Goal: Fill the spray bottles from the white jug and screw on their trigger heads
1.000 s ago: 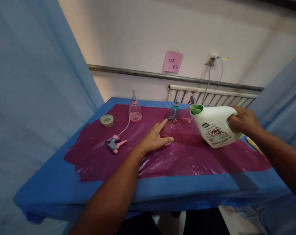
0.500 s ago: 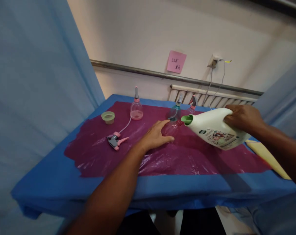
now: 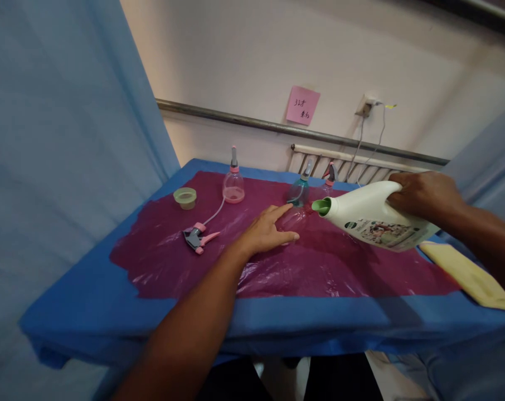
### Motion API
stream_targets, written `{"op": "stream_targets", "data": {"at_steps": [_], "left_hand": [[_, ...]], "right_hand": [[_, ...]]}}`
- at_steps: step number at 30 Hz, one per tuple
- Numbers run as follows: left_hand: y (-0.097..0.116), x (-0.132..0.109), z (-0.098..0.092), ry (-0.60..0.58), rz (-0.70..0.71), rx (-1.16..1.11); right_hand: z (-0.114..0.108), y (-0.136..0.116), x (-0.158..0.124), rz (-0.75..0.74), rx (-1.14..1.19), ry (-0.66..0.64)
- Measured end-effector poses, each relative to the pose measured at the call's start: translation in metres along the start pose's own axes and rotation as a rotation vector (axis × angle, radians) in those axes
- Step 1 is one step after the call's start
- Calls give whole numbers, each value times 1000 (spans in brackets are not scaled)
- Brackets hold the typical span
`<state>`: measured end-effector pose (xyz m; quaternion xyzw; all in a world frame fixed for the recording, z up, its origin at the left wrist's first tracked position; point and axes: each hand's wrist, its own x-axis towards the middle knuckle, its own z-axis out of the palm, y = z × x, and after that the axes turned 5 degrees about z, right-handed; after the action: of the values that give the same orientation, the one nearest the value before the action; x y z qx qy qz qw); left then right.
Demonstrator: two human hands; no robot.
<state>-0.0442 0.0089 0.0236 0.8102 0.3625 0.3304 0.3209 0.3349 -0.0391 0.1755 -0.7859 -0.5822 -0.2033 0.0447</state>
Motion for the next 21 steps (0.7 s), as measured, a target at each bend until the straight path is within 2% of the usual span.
{"op": "stream_targets", "data": {"at_steps": [4, 21], "left_hand": [[-1, 0, 1, 12, 9, -27], [4, -2, -1, -36, -7, 29]], "right_hand": [[-1, 2, 3, -9, -173, -53], [-7, 0, 13, -47, -208, -4]]}}
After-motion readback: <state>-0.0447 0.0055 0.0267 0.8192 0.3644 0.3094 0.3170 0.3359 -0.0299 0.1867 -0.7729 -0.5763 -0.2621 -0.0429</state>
